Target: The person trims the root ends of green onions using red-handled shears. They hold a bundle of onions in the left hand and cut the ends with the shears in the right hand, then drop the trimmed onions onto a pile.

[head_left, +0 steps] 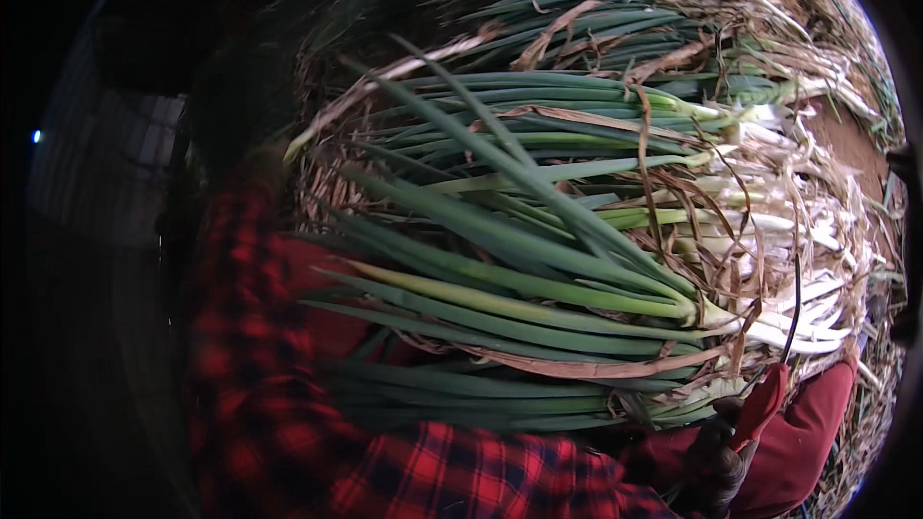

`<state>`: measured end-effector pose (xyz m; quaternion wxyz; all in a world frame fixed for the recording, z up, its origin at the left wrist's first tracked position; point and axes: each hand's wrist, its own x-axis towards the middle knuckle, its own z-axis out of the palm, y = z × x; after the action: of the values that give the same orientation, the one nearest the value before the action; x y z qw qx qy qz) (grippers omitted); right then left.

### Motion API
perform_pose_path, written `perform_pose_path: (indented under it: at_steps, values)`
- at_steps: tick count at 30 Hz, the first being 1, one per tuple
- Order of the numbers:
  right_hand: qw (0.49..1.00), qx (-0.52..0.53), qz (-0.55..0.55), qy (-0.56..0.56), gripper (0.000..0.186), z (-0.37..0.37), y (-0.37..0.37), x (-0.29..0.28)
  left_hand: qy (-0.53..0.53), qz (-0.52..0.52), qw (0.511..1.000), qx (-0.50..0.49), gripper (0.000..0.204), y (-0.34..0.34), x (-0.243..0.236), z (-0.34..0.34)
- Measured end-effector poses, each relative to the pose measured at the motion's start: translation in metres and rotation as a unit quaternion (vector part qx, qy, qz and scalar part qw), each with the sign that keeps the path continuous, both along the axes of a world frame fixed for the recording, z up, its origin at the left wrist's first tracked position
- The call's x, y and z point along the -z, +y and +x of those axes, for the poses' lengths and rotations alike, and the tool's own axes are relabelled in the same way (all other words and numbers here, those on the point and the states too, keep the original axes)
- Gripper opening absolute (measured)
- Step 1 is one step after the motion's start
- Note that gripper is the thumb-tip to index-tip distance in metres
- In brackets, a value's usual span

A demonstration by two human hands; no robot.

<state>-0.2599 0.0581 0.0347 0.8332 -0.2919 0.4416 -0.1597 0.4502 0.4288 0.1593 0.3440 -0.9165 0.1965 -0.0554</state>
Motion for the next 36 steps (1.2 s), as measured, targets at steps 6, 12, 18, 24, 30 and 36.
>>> perform_pose_path:
  at_steps: [6, 12, 18, 24, 30, 36]
  values:
    - [1.000, -0.017, -0.010, -0.021, 0.092, 0.004, 0.007, -0.001, 0.033, -0.049, 0.971, -0.232, 0.033, 0.229, -0.002, -0.065]
    - [0.997, -0.023, 0.034, -0.065, 0.090, -0.014, 0.001, 0.007, -0.061, -0.134, 0.989, -0.004, 0.038, 0.242, -0.069, 0.000]
    - [0.995, 0.036, 0.032, -0.089, 0.073, 0.003, 0.006, -0.019, -0.051, -0.364, 0.881, 0.299, 0.019, -0.146, -0.096, 0.114]
    - [0.994, 0.062, 0.047, -0.079, 0.071, -0.010, -0.001, -0.017, 0.304, -0.386, 0.757, 0.431, 0.014, -0.502, 0.114, -0.081]
    - [0.997, 0.038, 0.060, -0.037, 0.073, -0.012, -0.015, -0.018, 0.324, -0.112, 0.923, 0.175, 0.055, -0.509, 0.275, -0.123]
    - [0.985, -0.048, 0.128, -0.109, 0.066, -0.001, -0.021, -0.017, 0.323, 0.034, 0.942, 0.082, 0.064, -0.399, 0.295, -0.042]
